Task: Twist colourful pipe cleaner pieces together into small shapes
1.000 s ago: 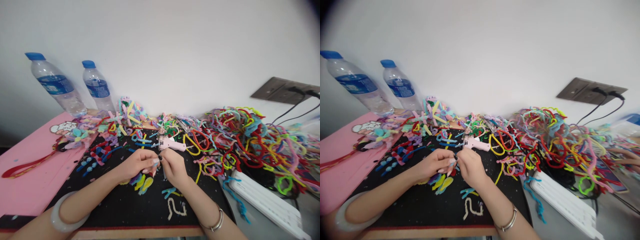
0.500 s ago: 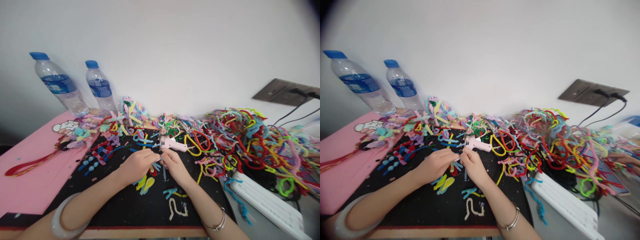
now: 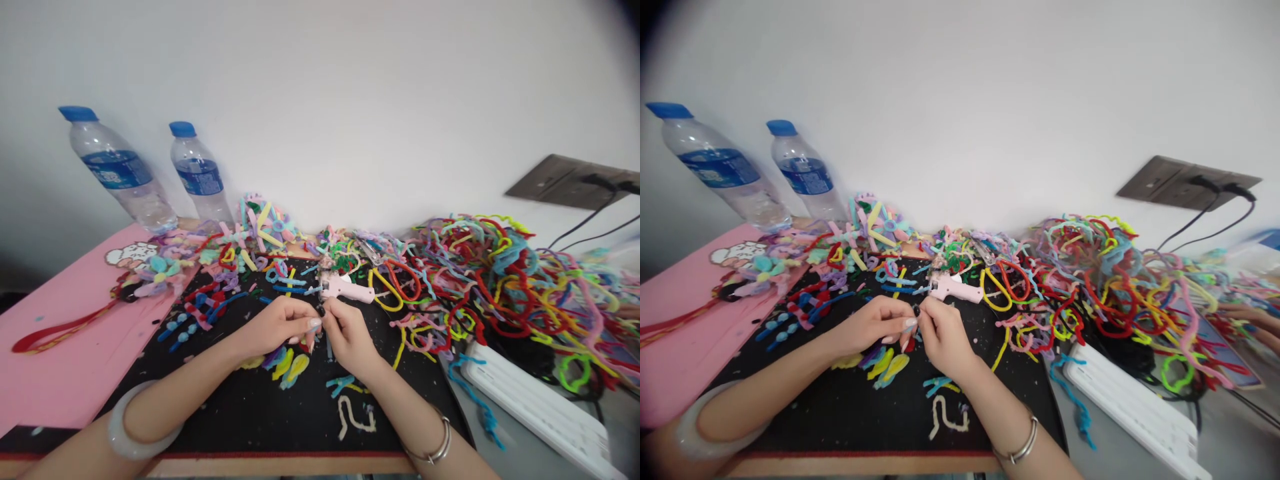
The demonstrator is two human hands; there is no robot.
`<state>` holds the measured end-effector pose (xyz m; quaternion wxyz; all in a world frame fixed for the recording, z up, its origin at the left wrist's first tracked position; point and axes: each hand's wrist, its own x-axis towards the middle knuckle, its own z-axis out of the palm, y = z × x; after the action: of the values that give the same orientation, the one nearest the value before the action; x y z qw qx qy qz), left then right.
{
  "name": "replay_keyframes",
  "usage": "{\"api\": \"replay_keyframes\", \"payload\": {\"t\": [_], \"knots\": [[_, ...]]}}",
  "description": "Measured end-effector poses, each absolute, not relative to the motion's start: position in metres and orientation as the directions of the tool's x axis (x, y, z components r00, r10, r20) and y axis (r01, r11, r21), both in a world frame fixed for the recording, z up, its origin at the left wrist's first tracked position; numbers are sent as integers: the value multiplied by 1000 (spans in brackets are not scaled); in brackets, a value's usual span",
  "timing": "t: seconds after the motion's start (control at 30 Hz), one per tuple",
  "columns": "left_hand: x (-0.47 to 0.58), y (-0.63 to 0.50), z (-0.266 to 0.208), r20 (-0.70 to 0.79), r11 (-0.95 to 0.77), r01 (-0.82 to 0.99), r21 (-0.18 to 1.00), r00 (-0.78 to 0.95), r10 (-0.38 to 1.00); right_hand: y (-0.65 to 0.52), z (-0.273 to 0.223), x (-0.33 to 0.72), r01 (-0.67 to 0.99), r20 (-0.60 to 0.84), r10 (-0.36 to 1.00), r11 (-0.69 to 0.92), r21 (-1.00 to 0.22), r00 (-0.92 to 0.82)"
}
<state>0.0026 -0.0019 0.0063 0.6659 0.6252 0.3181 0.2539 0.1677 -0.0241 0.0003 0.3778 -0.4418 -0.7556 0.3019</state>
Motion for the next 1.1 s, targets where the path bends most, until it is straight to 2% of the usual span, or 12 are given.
{"api": "replay_keyframes", "payload": {"t": [0.17,0.23,0.3,0.37,0.43,0.57,0.63,0.73,0.8,0.93,1.1], "knots": [[0,-1,0,-202,401,-82,912,761,616,-29,-1,169,468,501,766,643,-606,-404],[0,-2,-1,-212,453,-98,886,783,584,-29,-3,169,469,558,715,698,-540,-421],[1,-2,-1,-198,434,-116,894,766,612,-26,-2,169,486,546,716,697,-527,-435],[3,-1,-1,-161,345,-126,930,704,691,-22,-1,171,532,510,758,651,-542,-408],[4,0,-1,-118,236,-111,965,622,774,-17,1,177,611,500,809,572,-547,-310],[3,4,-2,-71,117,-68,991,472,879,-1,0,204,781,560,828,324,-533,39],[1,6,-4,-62,94,-58,994,415,908,8,-2,223,835,570,807,200,-513,157],[0,7,-5,-52,75,-47,996,370,928,18,-8,246,895,548,811,70,-441,207],[-1,7,-5,-46,63,-37,997,354,934,22,-11,255,914,483,848,-6,-405,219],[-1,7,-3,-15,23,-22,999,314,949,25,-15,260,920,388,892,-70,-386,231],[-2,10,-1,5,8,-62,998,198,980,23,-8,259,946,553,804,-36,-321,218]]}}
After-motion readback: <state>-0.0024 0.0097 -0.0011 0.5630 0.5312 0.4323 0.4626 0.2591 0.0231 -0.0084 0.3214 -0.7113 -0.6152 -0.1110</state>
